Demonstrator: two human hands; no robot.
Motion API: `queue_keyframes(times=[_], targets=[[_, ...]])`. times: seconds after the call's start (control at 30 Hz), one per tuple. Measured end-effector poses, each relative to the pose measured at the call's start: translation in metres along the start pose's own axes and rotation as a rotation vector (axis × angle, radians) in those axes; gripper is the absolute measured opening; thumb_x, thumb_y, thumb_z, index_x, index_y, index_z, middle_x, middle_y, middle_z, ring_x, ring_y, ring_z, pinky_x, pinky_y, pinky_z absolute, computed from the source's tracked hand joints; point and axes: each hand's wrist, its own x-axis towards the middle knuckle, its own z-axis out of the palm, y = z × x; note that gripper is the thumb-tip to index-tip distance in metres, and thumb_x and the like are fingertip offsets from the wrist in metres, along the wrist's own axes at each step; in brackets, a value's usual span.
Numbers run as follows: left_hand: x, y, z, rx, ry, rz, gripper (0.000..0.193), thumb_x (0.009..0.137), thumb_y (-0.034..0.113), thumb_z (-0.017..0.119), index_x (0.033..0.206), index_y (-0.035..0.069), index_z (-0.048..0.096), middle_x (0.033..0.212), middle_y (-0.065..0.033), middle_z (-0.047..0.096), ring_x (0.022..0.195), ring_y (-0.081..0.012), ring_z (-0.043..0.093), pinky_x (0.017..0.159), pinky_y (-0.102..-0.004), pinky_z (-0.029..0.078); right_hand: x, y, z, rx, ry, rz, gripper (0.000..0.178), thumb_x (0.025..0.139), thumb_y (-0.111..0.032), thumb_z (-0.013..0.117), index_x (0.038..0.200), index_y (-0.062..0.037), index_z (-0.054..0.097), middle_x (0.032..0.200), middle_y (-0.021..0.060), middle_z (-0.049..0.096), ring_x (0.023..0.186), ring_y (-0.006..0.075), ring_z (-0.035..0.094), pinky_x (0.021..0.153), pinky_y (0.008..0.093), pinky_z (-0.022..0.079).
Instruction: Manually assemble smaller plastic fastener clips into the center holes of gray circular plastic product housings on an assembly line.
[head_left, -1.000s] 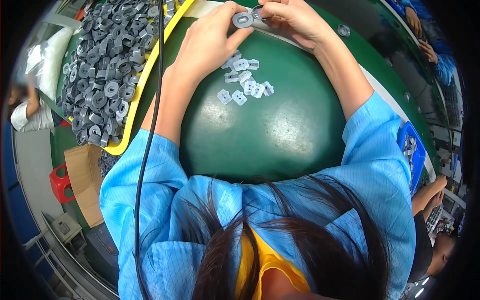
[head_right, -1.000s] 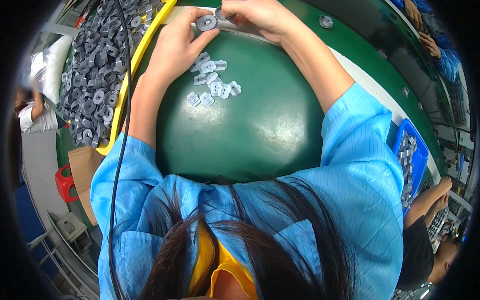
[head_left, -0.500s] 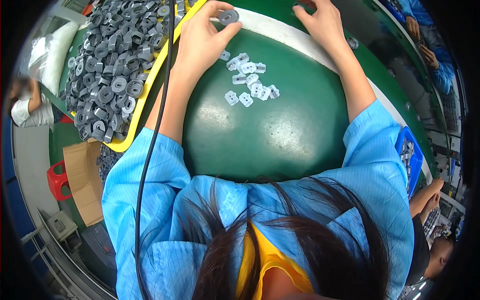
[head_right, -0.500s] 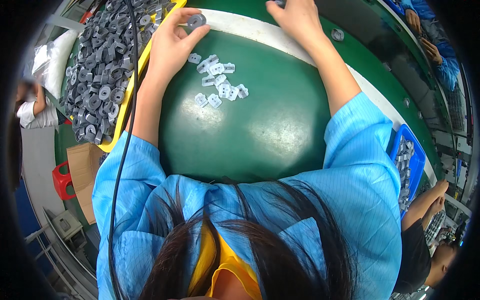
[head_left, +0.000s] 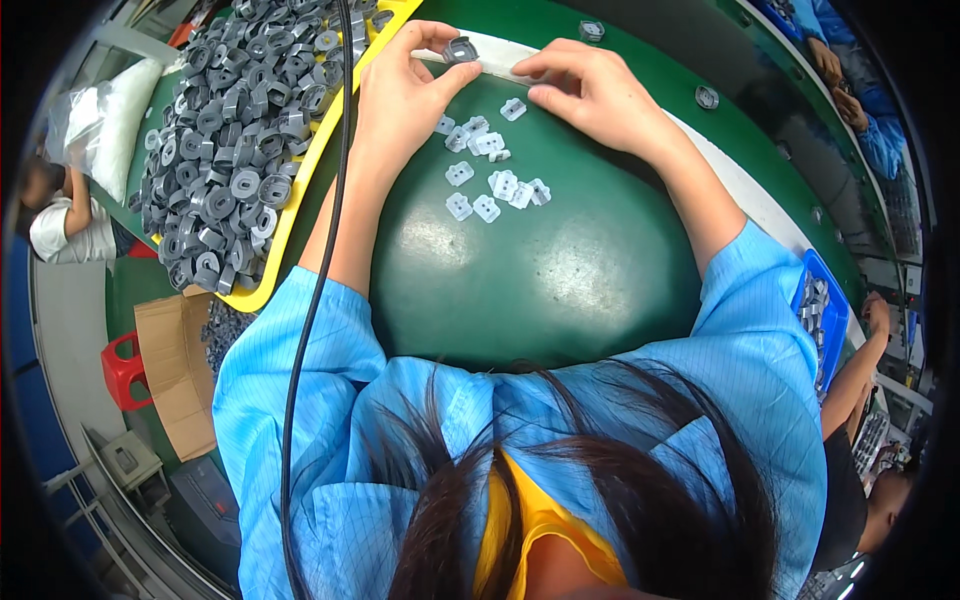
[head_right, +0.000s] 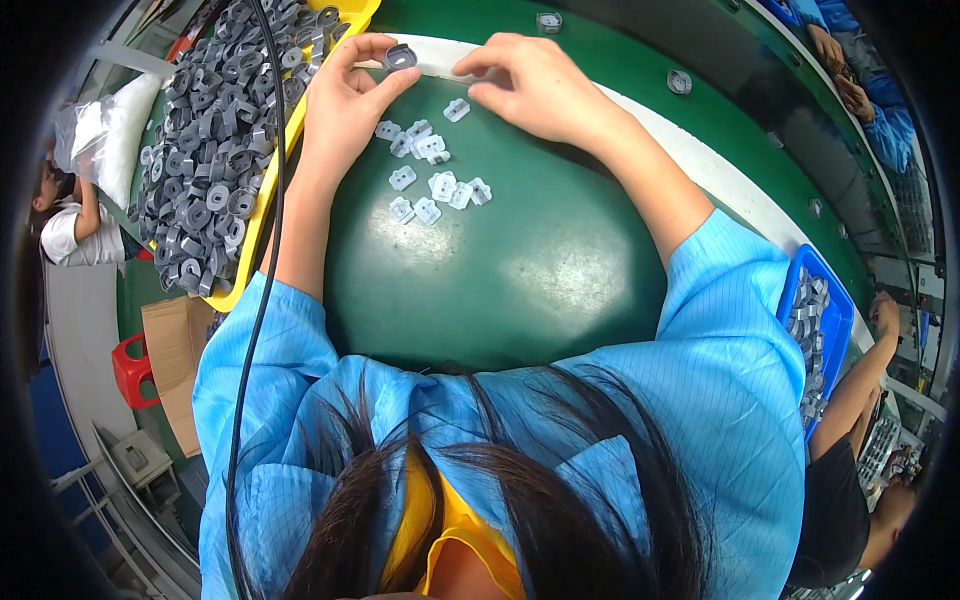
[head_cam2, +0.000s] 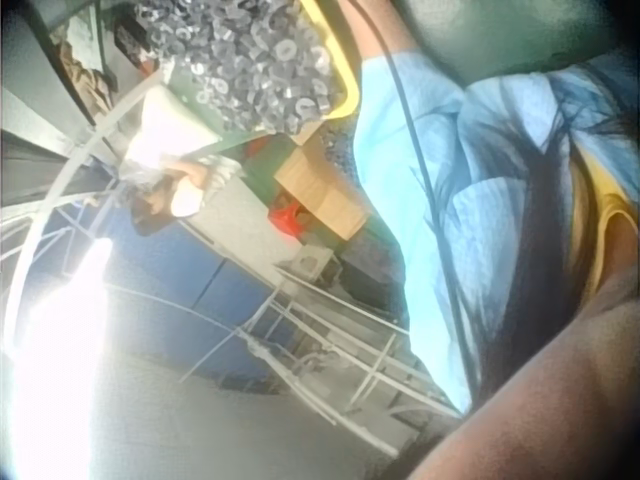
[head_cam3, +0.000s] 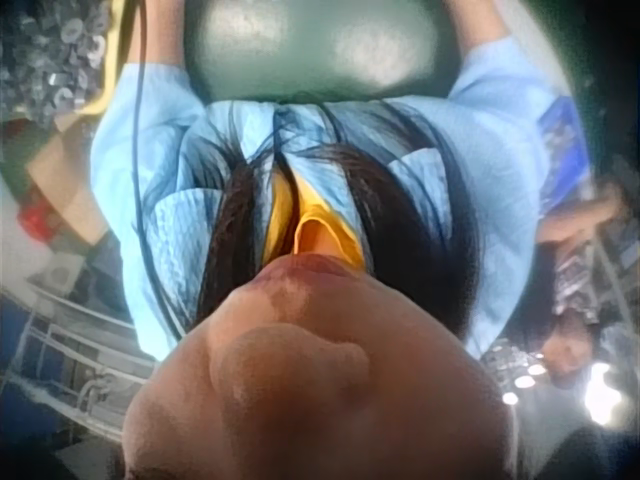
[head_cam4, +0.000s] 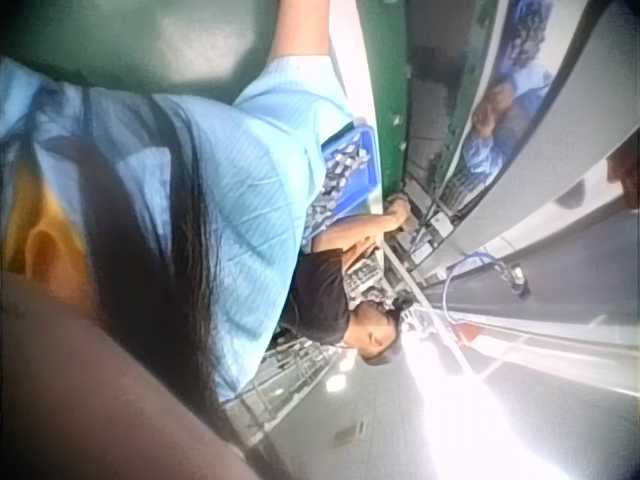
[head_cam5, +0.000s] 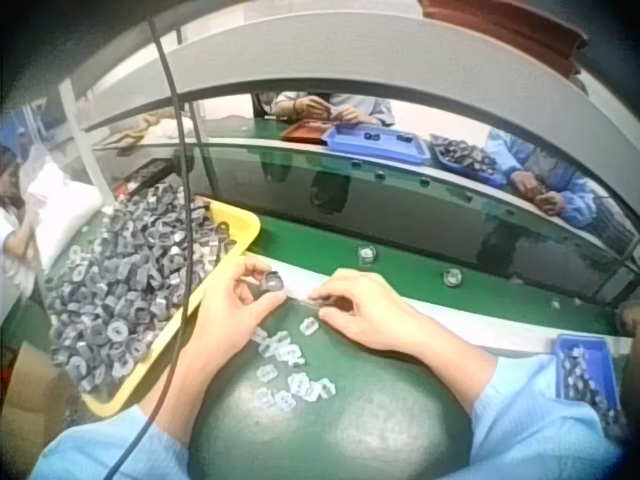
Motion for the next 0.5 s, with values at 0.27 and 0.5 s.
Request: queue_keyframes(times=[0.27,0.5], targets=[[-0.003,0.004,0.004,0.073,-0.002,0.006,0.038,0.077,0.011,0.077,0.110,0.001,0.061,0.090,0.0003,0.063,0.056,-0.0013,0.042,0.050,-0.0192,0.037,-0.008,-0.027,0.019,-0.151,0.055,0.043,0.018,0.079,-0.021,0.071,0.083,-0.0036,0.068,0.083,0.0129,0.065,0.079,0.0305,0.064,0.074,0.0402,0.050],[0.000,0.004,0.008,-0.042,0.043,-0.005,0.037,0.073,0.016,0.078,0.104,0.003,0.063,0.087,-0.0055,0.068,0.054,-0.0093,0.050,0.055,-0.0278,0.045,0.029,-0.030,-0.008,0.514,-0.058,0.306,0.014,0.086,-0.015,0.069,0.091,-0.0018,0.068,0.074,-0.0012,0.062,0.067,0.0039,0.054,0.063,0.0201,0.044]])
